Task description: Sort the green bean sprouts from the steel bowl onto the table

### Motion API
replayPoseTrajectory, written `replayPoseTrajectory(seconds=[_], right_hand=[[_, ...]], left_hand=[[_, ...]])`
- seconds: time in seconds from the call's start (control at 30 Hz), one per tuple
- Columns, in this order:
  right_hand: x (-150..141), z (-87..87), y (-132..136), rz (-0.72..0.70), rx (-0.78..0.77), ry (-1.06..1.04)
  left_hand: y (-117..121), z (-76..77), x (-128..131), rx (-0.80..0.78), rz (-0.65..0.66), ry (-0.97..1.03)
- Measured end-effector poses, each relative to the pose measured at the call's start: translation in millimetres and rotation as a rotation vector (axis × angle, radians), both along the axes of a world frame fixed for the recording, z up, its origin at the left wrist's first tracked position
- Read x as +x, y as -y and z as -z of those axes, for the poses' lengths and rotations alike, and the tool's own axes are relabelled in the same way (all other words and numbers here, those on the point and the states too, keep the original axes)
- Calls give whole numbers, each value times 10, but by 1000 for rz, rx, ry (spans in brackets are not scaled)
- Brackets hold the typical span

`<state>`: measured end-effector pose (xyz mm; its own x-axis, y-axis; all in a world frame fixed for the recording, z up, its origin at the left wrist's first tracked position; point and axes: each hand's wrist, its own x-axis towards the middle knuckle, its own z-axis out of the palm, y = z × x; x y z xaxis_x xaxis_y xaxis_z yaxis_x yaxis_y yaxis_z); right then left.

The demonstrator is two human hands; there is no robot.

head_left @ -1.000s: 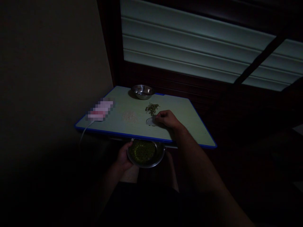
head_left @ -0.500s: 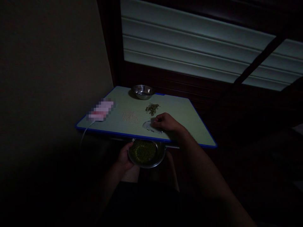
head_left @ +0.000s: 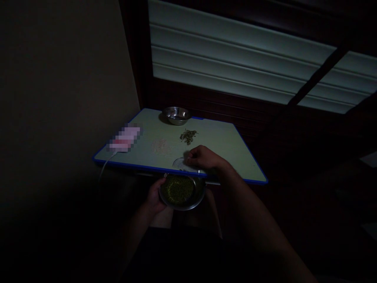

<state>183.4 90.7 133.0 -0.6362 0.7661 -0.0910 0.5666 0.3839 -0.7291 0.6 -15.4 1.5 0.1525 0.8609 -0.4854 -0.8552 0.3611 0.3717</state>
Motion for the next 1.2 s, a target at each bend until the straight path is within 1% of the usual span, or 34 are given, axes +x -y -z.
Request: replayPoseTrajectory(seconds=[0.1,0.33,0.47,0.57,0.63,0.7,0.8,0.93,1.0,1.07,1.13,1.2], right_hand=[[6,2,17,-26,-21,-10],[24,38,31,-54,-75,-57],[23,-17,17,-55,-160,-107],[49,-88,-76,30,-206,-194],[86,-119,-196,113,-168,-275],[129,-118,-345,227,-112,-346],[181,-46,-558,453,-30,-423],[223,133,-706,641,115,-501],[245,216,-724,696,180,-495],[270,276,-727,722,222,-471],[291,314,-729,722,253,-457],[303,338,-733,691,278,-442]], left_hand=[[2,-5,0,13,7,-7],[6,-48,6,-28,-4,-18],[15,-65,21,-12,-18,-26],[15,-59,23,-22,-30,-44],[12,-42,16,-32,-28,-50],[7,-19,6,-21,-22,-35],[5,5,-5,10,-10,1],[7,-17,3,-18,-31,-40],[8,-42,11,-43,-40,-66],[10,-60,14,-48,-43,-70],[11,-65,12,-33,-42,-56],[11,-61,7,-15,-46,-42]])
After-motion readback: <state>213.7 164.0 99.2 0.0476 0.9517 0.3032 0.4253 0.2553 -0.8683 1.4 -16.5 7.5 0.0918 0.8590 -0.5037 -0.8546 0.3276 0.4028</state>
